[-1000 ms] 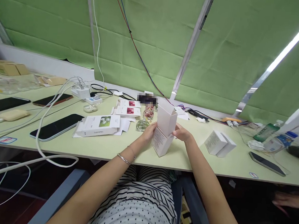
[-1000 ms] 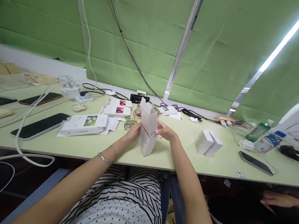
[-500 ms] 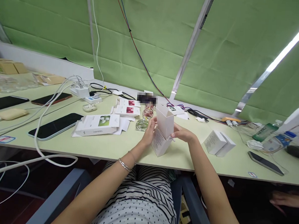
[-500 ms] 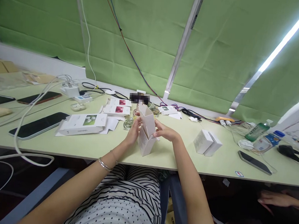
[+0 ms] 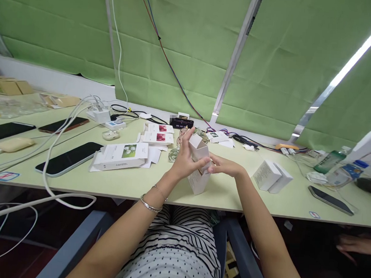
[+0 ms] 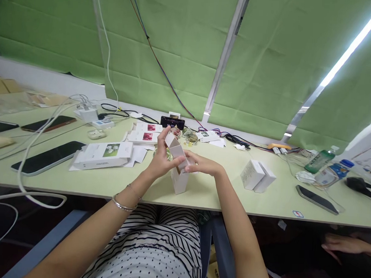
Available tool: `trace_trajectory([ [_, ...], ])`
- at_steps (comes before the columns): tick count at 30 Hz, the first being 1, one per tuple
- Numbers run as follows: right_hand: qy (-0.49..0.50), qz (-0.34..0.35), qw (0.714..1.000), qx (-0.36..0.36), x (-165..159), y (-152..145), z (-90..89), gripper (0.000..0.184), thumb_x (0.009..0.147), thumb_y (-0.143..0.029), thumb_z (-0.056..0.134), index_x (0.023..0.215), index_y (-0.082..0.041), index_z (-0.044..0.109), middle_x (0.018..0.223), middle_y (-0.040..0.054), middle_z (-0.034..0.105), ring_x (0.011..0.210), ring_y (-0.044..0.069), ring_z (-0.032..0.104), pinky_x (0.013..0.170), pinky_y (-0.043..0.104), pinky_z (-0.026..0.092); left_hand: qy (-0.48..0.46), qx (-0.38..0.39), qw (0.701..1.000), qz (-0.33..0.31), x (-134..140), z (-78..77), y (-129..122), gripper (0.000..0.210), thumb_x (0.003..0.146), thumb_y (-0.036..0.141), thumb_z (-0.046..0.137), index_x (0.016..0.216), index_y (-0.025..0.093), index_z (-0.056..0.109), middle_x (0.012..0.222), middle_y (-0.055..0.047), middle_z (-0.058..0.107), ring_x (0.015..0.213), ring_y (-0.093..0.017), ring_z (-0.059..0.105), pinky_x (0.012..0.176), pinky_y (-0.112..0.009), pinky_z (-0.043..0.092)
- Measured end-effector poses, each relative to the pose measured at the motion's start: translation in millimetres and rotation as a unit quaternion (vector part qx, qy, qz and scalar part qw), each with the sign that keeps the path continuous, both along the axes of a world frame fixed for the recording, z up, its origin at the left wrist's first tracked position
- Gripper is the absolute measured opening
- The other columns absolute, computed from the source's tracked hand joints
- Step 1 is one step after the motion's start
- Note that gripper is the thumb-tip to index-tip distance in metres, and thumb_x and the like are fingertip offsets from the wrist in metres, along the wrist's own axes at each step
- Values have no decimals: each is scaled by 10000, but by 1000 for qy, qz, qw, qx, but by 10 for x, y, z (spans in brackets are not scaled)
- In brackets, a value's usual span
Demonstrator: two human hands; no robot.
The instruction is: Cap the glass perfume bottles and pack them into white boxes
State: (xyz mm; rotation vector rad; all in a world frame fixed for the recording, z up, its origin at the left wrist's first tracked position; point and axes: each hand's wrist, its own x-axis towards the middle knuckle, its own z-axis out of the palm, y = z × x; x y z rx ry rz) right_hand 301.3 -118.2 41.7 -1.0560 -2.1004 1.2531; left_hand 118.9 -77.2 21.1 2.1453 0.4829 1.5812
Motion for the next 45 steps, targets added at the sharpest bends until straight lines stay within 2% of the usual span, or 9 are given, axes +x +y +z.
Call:
trace_trajectory([
  [6, 23, 3, 999, 27, -5, -50, -53, 632, 759, -459, 579, 1286, -207, 340, 1295, 100, 410, 1160, 233, 416, 937, 386, 377, 32, 49, 998, -11, -46, 56, -12, 763, 695, 480, 629, 1309, 284, 222, 1321, -92, 340, 1215, -278, 350, 989, -457, 321],
  [12, -36, -9, 996, 77, -38, -106, 44, 600, 760, -482, 563, 1262, -197, 398, 1226, 95, 473, 1146, 254, 427, 951, 430, 360, 40, 25, 996, -72, -102, 85, -6, 700, 706, 405, 636, 1285, 296, 257, 1320, -76, 329, 1238, -267, 306, 1012, -435, 292],
  [21, -115, -3, 979, 170, -74, -183, -46, 917, 610, -488, 703, 1357, -235, 235, 1350, 106, 313, 1242, 284, 287, 1025, 462, 259, 21, -20, 995, -96, -184, 88, 30, 744, 673, 514, 629, 1286, 292, 270, 1284, -79, 334, 1185, -290, 332, 983, -455, 298],
  [25, -130, -38, 965, 226, -118, -214, -65, 653, 725, -363, 632, 1298, -239, 344, 1167, 105, 439, 1124, 264, 378, 957, 464, 337, 56, -11, 990, -126, -229, 140, 18, 728, 698, 510, 604, 1294, 292, 247, 1293, -82, 317, 1160, -287, 348, 967, -451, 314],
  [29, -103, -40, 971, 211, -144, -259, -50, 393, 810, -255, 489, 1201, -228, 460, 1075, 96, 470, 1079, 242, 396, 929, 447, 361, 67, -19, 985, -160, -260, 184, 4, 718, 704, 511, 598, 1293, 291, 251, 1294, -84, 323, 1097, -271, 400, 938, -447, 342],
  [34, 134, -139, 980, 51, -220, -363, -221, 593, 797, -338, 472, 1324, -326, 201, 1202, 68, 394, 947, 183, 517, 809, 397, 455, 35, -22, 991, -131, -246, 140, 9, 736, 668, 558, 612, 1276, 307, 281, 1233, -70, 362, 1114, -282, 386, 952, -458, 328],
  [38, 277, -236, 931, -19, -383, -448, -404, 658, 783, -452, 452, 1332, -267, 139, 863, 20, 518, 627, 132, 531, 570, 294, 464, 20, -16, 994, -110, -222, 97, 11, 743, 650, 566, 626, 1267, 317, 296, 1196, -63, 380, 1134, -288, 370, 966, -468, 314],
  [41, 240, -321, 916, 9, -493, -486, -412, 514, 784, -386, 440, 1238, -171, 332, 554, -61, 432, 450, 98, 400, 449, 227, 356, 28, -2, 994, -103, -229, 128, -3, 742, 648, 563, 629, 1266, 314, 302, 1202, -64, 380, 1141, -291, 361, 974, -471, 306],
  [45, 101, -409, 893, 157, -564, -533, -287, 362, 769, -270, 412, 1109, -163, 480, 488, -78, 372, 432, 93, 344, 448, 215, 295, 57, 22, 993, -105, -266, 231, -45, 724, 671, 534, 621, 1276, 306, 295, 1228, -67, 379, 1156, -298, 344, 989, -470, 290],
])
